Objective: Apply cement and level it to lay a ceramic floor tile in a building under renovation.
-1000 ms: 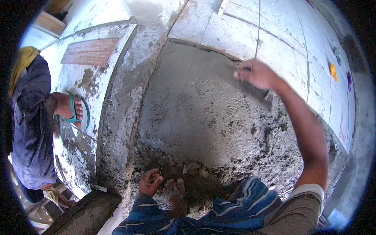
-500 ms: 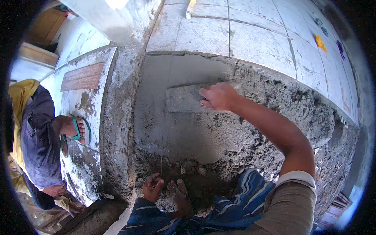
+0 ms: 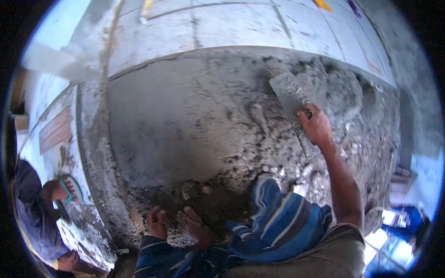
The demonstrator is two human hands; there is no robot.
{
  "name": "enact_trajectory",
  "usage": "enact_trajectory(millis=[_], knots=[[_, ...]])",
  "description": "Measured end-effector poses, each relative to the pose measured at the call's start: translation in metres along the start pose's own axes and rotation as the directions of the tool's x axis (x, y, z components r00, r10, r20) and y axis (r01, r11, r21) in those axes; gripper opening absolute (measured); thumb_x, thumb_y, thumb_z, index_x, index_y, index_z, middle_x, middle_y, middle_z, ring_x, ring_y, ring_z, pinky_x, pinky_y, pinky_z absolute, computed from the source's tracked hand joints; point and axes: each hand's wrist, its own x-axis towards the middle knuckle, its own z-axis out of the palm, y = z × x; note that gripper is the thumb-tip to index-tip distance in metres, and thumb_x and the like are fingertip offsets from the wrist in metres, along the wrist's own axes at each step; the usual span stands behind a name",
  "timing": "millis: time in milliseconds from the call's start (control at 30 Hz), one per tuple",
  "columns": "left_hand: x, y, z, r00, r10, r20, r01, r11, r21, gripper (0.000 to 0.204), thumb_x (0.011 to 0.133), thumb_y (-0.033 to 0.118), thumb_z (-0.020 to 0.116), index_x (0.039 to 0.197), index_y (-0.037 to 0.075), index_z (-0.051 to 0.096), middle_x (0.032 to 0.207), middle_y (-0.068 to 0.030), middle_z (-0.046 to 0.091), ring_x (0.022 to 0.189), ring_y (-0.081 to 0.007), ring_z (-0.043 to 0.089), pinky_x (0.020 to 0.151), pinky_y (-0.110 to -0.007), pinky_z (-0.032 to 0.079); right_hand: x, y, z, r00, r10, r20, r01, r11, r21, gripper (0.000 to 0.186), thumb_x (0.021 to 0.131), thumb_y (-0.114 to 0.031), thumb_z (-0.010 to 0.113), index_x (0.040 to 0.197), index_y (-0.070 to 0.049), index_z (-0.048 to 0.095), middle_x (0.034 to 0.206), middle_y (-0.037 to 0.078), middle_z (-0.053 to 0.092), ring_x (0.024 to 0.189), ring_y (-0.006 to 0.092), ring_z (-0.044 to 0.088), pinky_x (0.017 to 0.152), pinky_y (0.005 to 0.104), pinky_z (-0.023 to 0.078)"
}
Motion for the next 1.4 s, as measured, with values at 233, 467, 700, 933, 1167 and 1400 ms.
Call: enact_trajectory(millis=[233, 467, 700, 933, 1167, 1400], knots=[[0.016, 0.013, -0.001, 0.968, 0.123, -0.220, -0.110, 0.992, 0.067, 0.046, 0.094, 0.029, 0.069, 0.130, 0.004, 0.054, 0.111, -0.0063, 0.062, 0.100, -0.0172, 0.058, 0.088, -0.034, 0.049, -0.054, 0.063, 0.025, 0.964, 0.254, -0.084, -0.255, 0.967, -0.002, 0.043, 0.091, -0.035, 0.061, 0.121, -0.004, 0.061, 0.103, 0.027, 0.068, 0.096, 0.0439, 0.066, 0.084, 0.0496, 0.053], [-0.002, 0.023, 0.016, 0.981, 0.108, -0.164, -0.070, 0.972, 0.223, 0.056, 0.092, 0.034, 0.070, 0.135, 0.005, 0.050, 0.116, -0.0098, 0.063, 0.106, -0.0213, 0.060, 0.095, -0.037, 0.048, -0.092, -0.023, 0.065, 0.992, 0.083, 0.094, -0.078, 0.995, -0.059, 0.038, 0.092, -0.033, 0.058, 0.119, -0.006, 0.052, 0.088, 0.030, 0.067, 0.084, 0.0499, 0.064, 0.075, 0.0592, 0.051], [0.011, 0.007, 0.033, 0.983, 0.061, -0.172, -0.039, 0.991, 0.132, 0.057, 0.091, 0.033, 0.071, 0.135, 0.002, 0.051, 0.114, -0.0136, 0.068, 0.105, -0.0239, 0.064, 0.092, -0.037, 0.051, -0.084, -0.027, 0.096, 0.976, -0.072, 0.207, 0.063, 0.997, 0.051, 0.034, 0.093, -0.030, 0.058, 0.116, -0.005, 0.054, 0.091, 0.029, 0.067, 0.086, 0.0481, 0.065, 0.075, 0.0551, 0.051], [0.007, 0.024, 0.036, 0.986, 0.066, -0.156, -0.059, 0.997, 0.051, 0.058, 0.090, 0.033, 0.073, 0.133, 0.001, 0.051, 0.115, -0.0126, 0.066, 0.107, -0.0229, 0.063, 0.094, -0.037, 0.051, -0.076, -0.019, 0.094, 0.977, -0.205, 0.063, 0.165, 0.907, 0.388, 0.033, 0.089, -0.029, 0.066, 0.107, -0.002, 0.062, 0.096, 0.024, 0.068, 0.093, 0.0437, 0.065, 0.078, 0.0468, 0.052], [0.004, 0.018, 0.027, 0.989, 0.066, -0.135, -0.054, 0.994, 0.094, 0.061, 0.090, 0.035, 0.073, 0.134, 0.002, 0.050, 0.119, -0.0155, 0.063, 0.111, -0.0238, 0.060, 0.096, -0.038, 0.049, -0.017, -0.112, 0.063, 0.911, -0.408, 0.063, 0.389, 0.900, 0.196, 0.038, 0.092, -0.033, 0.062, 0.114, -0.003, 0.058, 0.094, 0.025, 0.068, 0.089, 0.0439, 0.066, 0.078, 0.0504, 0.053], [-0.002, 0.021, 0.024, 0.981, 0.043, -0.187, -0.028, 0.996, 0.081, 0.060, 0.089, 0.036, 0.074, 0.134, 0.004, 0.052, 0.120, -0.0143, 0.064, 0.112, -0.0236, 0.060, 0.095, -0.037, 0.049, 0.024, -0.135, 0.068, 0.920, -0.392, 0.019, 0.390, 0.918, 0.065, 0.038, 0.091, -0.032, 0.062, 0.116, -0.003, 0.057, 0.094, 0.026, 0.068, 0.091, 0.0452, 0.066, 0.079, 0.0509, 0.053]])
